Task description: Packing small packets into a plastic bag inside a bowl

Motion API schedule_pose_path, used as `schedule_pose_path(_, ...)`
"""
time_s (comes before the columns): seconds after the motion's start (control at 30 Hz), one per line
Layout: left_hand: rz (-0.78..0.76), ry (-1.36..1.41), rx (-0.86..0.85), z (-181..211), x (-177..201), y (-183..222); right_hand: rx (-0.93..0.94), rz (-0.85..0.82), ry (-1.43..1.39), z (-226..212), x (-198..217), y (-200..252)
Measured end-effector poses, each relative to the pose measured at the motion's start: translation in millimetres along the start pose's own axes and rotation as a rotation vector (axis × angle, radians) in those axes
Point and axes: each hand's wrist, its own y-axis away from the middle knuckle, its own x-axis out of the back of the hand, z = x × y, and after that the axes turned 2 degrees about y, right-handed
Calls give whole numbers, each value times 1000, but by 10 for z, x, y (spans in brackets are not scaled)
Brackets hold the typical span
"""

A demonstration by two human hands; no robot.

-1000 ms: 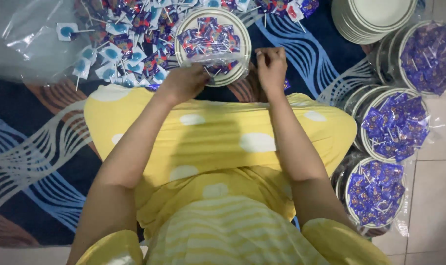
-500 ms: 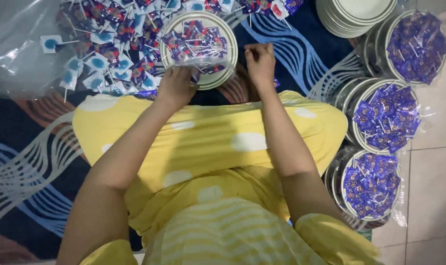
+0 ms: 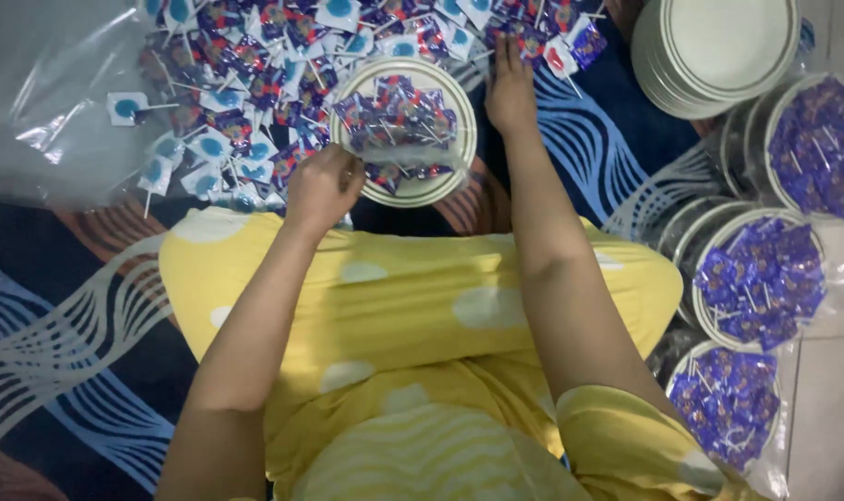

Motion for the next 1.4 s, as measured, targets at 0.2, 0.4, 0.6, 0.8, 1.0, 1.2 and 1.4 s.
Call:
schedule_pose_path(0.2,247,172,303,-285,-15,-38,215,184,188,-154,147,145)
schedule_pose_path(0.4,365,129,264,-492,-127,-73,242,77,252,-352,644,725)
schedule_pose_path(0.6,330,84,230,-670,-131,-177,156,164,-63,-537,1358,988)
schedule_pose_path(0.8,350,129,371,-703,-146,-191,219,273,-201,-1209,1558,1473)
schedule_pose_path(1.0,365,150,404,-679,-148,-160,551,32,-122,-1678,1079,1661)
schedule_pose_path(1.2,394,160,396,-639,-105,-155,677,64,-129,-1771,800,1496)
schedule_pose_path(1.4,286,116,445,-534,8,-271,604,-30,-194,-1831,898,1594)
